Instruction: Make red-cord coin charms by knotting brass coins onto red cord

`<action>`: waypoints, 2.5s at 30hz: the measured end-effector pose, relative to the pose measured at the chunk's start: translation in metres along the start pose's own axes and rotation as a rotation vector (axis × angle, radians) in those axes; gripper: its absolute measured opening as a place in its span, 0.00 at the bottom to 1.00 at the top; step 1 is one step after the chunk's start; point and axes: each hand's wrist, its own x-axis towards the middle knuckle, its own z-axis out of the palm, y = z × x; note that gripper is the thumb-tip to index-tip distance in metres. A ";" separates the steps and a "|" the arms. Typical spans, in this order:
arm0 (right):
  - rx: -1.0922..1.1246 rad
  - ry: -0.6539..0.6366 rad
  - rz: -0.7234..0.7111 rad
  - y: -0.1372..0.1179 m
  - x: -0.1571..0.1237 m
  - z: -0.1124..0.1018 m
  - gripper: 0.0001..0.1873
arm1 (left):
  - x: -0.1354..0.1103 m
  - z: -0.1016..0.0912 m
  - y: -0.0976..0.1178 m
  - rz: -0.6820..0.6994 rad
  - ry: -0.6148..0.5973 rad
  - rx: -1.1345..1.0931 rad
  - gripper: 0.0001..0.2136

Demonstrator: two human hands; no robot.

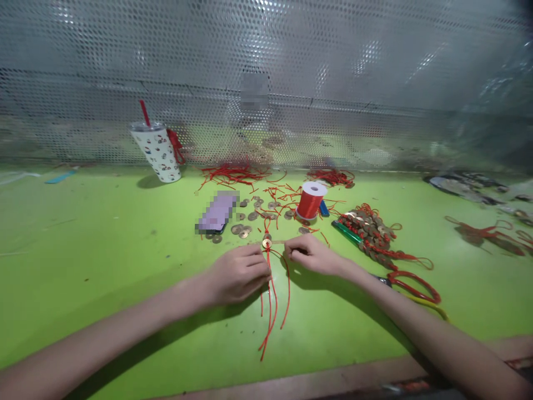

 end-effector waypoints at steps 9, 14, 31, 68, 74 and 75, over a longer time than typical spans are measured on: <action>0.056 -0.171 0.013 -0.007 -0.002 -0.005 0.12 | -0.011 -0.010 -0.008 -0.024 -0.065 0.120 0.15; 0.006 -0.049 0.035 -0.001 0.003 -0.004 0.13 | 0.001 -0.012 -0.006 0.215 -0.136 0.323 0.12; -0.594 0.071 -0.035 0.008 0.012 0.016 0.20 | 0.012 -0.012 -0.033 0.364 -0.252 0.176 0.17; -0.542 0.138 -0.086 0.016 0.012 0.023 0.23 | -0.014 0.002 0.037 0.168 0.047 -0.355 0.13; -0.539 0.145 -0.085 0.016 0.012 0.024 0.23 | -0.011 0.004 0.058 -0.388 0.095 -0.717 0.05; -0.540 0.144 -0.087 0.016 0.012 0.024 0.23 | -0.010 0.004 0.057 -0.541 0.092 -0.792 0.05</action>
